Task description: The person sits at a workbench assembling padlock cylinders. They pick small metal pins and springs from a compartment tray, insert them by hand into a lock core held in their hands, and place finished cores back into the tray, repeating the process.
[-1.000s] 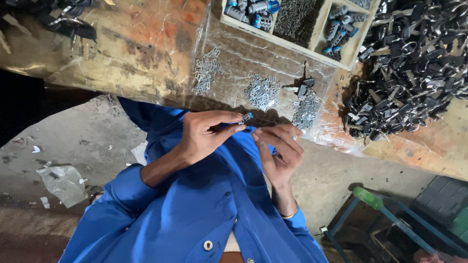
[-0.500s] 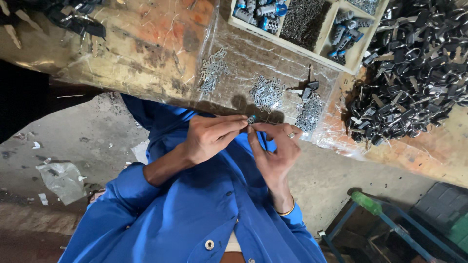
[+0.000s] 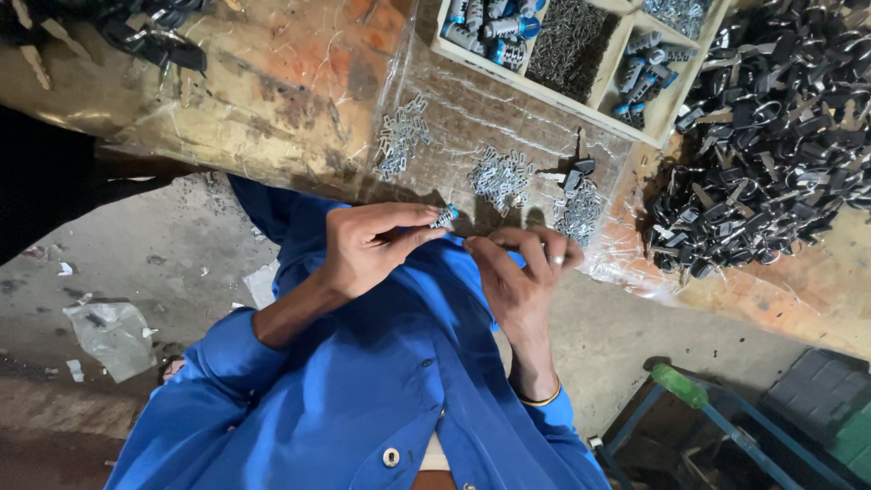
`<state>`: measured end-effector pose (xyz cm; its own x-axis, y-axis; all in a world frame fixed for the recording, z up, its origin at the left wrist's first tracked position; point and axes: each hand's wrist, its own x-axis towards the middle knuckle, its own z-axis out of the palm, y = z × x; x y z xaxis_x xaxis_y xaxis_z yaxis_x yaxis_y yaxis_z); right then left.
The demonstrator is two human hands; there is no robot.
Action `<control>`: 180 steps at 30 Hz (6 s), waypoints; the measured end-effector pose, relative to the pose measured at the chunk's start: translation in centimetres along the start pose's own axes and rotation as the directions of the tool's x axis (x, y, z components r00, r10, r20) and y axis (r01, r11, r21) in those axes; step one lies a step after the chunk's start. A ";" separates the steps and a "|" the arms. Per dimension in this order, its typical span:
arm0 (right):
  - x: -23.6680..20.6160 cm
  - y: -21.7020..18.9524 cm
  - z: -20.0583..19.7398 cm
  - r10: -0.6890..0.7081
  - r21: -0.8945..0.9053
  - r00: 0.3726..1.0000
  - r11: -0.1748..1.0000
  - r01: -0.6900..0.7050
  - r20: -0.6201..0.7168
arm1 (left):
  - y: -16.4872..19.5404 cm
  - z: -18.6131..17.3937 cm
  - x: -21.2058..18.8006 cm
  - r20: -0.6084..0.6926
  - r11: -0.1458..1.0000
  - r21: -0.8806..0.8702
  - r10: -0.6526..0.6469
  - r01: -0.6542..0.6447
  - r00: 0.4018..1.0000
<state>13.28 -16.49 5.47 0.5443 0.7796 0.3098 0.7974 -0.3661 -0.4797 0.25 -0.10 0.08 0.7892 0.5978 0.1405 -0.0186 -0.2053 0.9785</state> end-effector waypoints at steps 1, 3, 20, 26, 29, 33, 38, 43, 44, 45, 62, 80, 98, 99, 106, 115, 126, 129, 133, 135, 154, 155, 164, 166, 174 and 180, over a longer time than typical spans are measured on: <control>-0.2 0.1 0.0 0.052 0.088 0.998 0.995 -0.054 0.021 | 0.0 0.0 0.0 0.004 1.000 0.006 -0.003 0.003 1.000; -0.5 0.1 0.0 0.141 0.224 0.990 0.965 -0.139 0.008 | 0.0 0.2 0.0 0.008 1.000 0.020 -0.010 0.010 1.000; 0.4 -0.2 0.8 0.404 0.300 0.914 0.878 -0.374 -0.043 | 0.2 0.7 0.1 0.006 0.998 0.008 -0.061 0.061 0.998; 0.7 -1.3 1.4 0.233 0.280 0.968 0.939 -0.200 -0.090 | 0.3 0.5 0.2 0.009 1.000 0.022 -0.015 0.015 1.000; 0.6 -1.3 1.5 0.339 0.361 0.939 0.883 -0.300 -0.048 | 0.4 0.6 0.2 0.009 0.998 0.018 -0.052 0.052 0.999; 0.5 -0.8 1.5 0.441 0.466 0.897 0.788 -0.403 0.029 | 0.5 0.6 0.2 0.001 0.999 0.028 -0.046 0.046 0.999; 0.1 -0.5 1.3 0.414 0.542 0.909 0.756 -0.367 0.039 | 0.6 0.6 0.1 0.003 0.999 0.019 -0.041 0.041 0.999; 0.0 -0.6 1.2 0.495 0.607 0.868 0.677 -0.415 0.042 | 0.5 0.8 0.2 0.000 0.999 0.008 -0.034 0.034 0.999; 0.1 -0.7 1.2 0.520 0.591 0.853 0.675 -0.442 0.044 | 0.4 0.7 0.2 0.001 0.999 0.003 -0.035 0.035 0.999; 0.2 -0.6 1.1 0.468 0.572 0.884 0.723 -0.387 0.007 | 0.4 0.7 0.1 0.001 0.999 -0.003 -0.035 0.035 0.999; -0.9 -1.6 3.3 0.462 0.507 0.887 0.770 -0.387 -0.024 | 0.2 0.6 0.1 0.028 0.997 0.065 0.029 -0.031 0.999; 2.8 1.2 -0.4 0.076 0.506 0.958 0.836 -0.213 0.277 | 1.3 -0.8 1.7 0.212 0.920 0.029 0.377 -0.391 0.902; 1.3 7.0 -3.8 0.410 0.906 0.907 -0.414 0.093 0.094 | 2.0 0.6 3.2 0.134 0.925 -0.052 0.380 -0.377 0.915; 0.7 6.7 -3.6 0.399 0.971 0.907 -0.235 -0.043 0.136 | 2.0 0.7 3.2 0.130 0.925 -0.071 0.379 -0.373 0.916; 0.2 3.1 -0.9 0.412 0.856 0.874 0.324 -0.403 0.255 | 1.5 1.1 3.0 0.071 0.950 -0.144 0.290 -0.278 0.954; 1.9 1.0 -1.4 0.296 0.625 0.934 0.695 -0.354 0.200 | 1.2 0.5 2.7 0.077 0.937 -0.024 0.349 -0.348 0.934; 2.2 1.7 -0.6 0.193 0.670 0.968 0.698 -0.252 0.163 | 2.9 0.3 2.5 0.151 0.991 -0.031 0.130 -0.127 0.980; 3.1 1.7 -2.1 0.097 0.695 0.970 0.682 -0.229 0.224 | 3.1 0.0 2.6 0.177 0.968 -0.007 0.247 -0.250 0.953; 5.5 3.6 -6.1 -0.400 0.816 0.871 0.578 -0.003 0.286 | 2.7 -1.3 2.9 0.420 0.958 -0.157 0.283 -0.238 0.862; 7.1 5.8 -7.4 -0.641 0.919 0.730 0.392 0.048 0.236 | 3.0 -1.6 2.6 0.497 0.965 -0.176 0.258 -0.195 0.829; 6.1 15.0 -7.8 0.153 -0.517 0.987 0.842 -0.153 -0.043 | 6.9 -0.3 11.8 0.529 0.876 0.103 0.352 -0.470 0.772; 5.7 14.9 -8.2 0.187 -0.479 0.980 0.856 -0.194 -0.064 | 7.1 0.1 12.8 0.526 0.846 0.128 0.384 -0.517 0.759; 2.7 12.8 -11.2 0.529 0.045 0.829 0.846 -0.531 -0.183 | 6.8 6.0 20.4 0.608 0.635 0.416 0.339 -0.651 0.718; 2.4 12.3 -11.1 0.632 0.136 0.771 0.774 -0.619 -0.085 | 6.3 8.0 21.9 0.645 0.568 0.456 0.320 -0.685 0.695; 2.8 10.5 -7.0 0.431 0.403 0.899 0.812 -0.422 0.073 | 6.2 12.5 24.8 0.683 0.418 0.555 0.266 -0.719 0.681; 4.9 8.4 -3.2 0.065 0.080 0.994 0.995 -0.058 -0.088 | 6.8 13.2 25.8 0.656 0.409 0.555 0.319 -0.724 0.684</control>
<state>23.48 -17.38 5.61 0.6155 0.7065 0.3492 0.7413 -0.3686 -0.5608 28.57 3.65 8.40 0.9366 -0.1651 0.3090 -0.2379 -0.9472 0.2151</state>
